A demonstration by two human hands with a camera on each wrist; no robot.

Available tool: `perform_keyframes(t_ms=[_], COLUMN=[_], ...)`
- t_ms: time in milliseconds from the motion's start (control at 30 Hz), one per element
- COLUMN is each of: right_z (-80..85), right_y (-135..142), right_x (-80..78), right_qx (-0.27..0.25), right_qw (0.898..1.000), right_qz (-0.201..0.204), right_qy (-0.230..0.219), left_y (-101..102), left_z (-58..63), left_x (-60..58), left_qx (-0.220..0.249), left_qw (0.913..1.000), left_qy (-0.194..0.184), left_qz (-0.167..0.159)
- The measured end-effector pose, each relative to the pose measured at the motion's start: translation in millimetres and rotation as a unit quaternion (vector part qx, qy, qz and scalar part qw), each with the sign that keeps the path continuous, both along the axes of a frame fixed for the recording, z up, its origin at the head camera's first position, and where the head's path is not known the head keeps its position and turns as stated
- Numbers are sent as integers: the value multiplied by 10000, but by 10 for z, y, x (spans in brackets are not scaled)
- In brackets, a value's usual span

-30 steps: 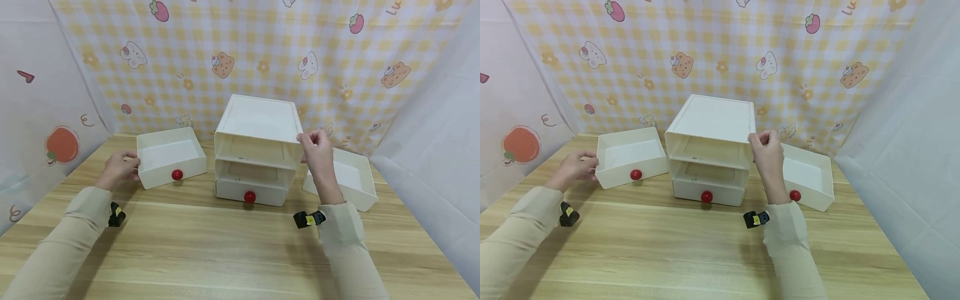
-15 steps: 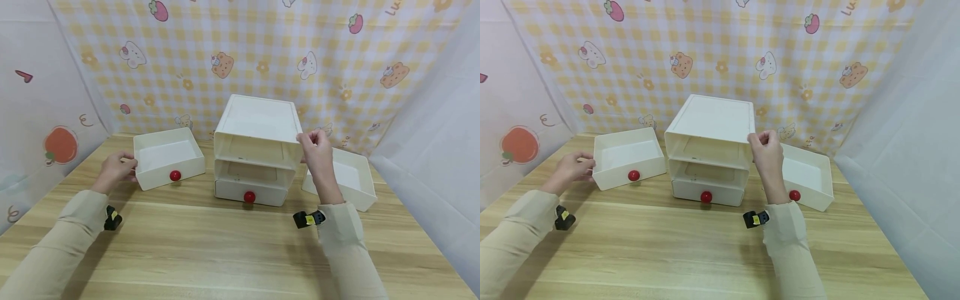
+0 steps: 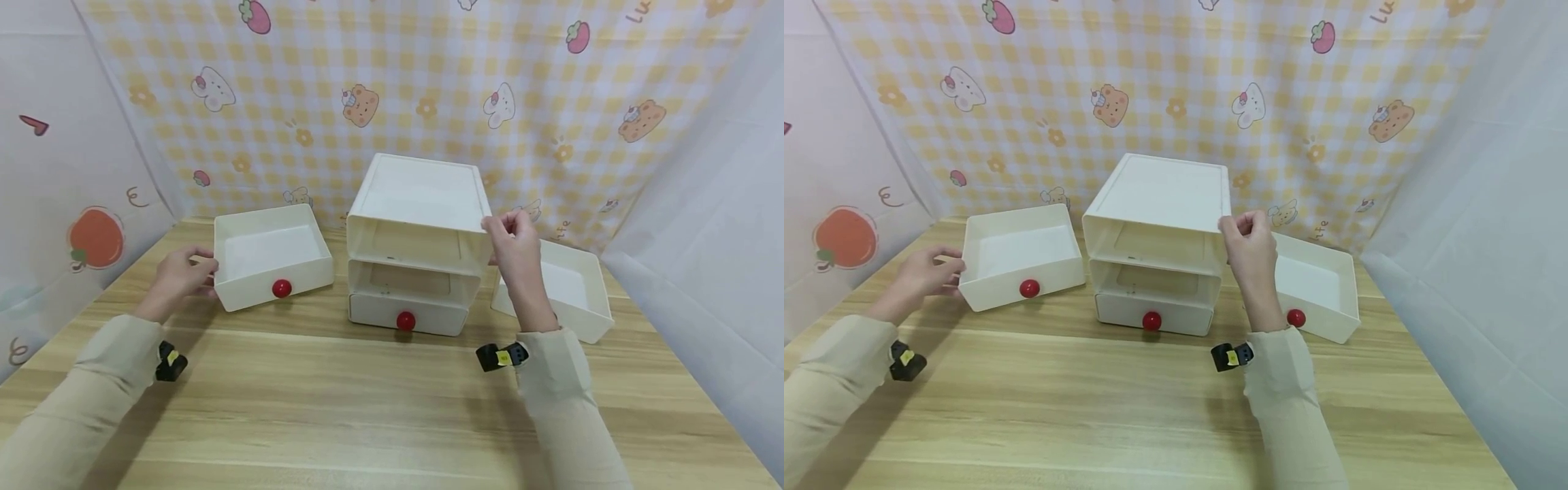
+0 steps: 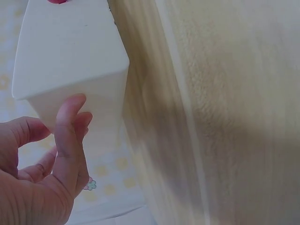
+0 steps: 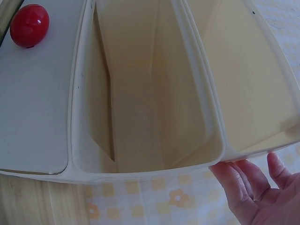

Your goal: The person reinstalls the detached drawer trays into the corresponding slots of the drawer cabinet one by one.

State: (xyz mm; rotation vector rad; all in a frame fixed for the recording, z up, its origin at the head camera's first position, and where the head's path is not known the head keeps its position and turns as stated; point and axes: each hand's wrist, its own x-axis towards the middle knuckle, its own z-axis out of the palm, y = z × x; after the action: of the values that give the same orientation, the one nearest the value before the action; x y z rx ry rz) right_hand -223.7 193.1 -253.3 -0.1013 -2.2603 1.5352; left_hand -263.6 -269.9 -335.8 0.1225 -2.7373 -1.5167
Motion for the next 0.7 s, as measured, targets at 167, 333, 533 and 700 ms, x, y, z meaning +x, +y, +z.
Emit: perform_keyframes(t_ms=[167, 333, 533, 700], right_z=[4, 4, 6, -1], right_y=[-4, -5, -5, -5], right_x=[5, 7, 7, 8], right_qx=[32, 42, 29, 59], right_qw=[10000, 10000, 10000, 10000], right_qz=[-8, -9, -8, -21], right_qy=[9, -34, -2, -12], left_y=[-17, -4, 4, -3], left_z=[32, 87, 154, 190], left_x=[37, 87, 154, 215], left_qx=[-31, -161, -301, -372], left_qw=[9999, 9997, 9992, 9986], left_qy=[86, 105, 150, 189], left_qz=[-61, -121, -217, -327])
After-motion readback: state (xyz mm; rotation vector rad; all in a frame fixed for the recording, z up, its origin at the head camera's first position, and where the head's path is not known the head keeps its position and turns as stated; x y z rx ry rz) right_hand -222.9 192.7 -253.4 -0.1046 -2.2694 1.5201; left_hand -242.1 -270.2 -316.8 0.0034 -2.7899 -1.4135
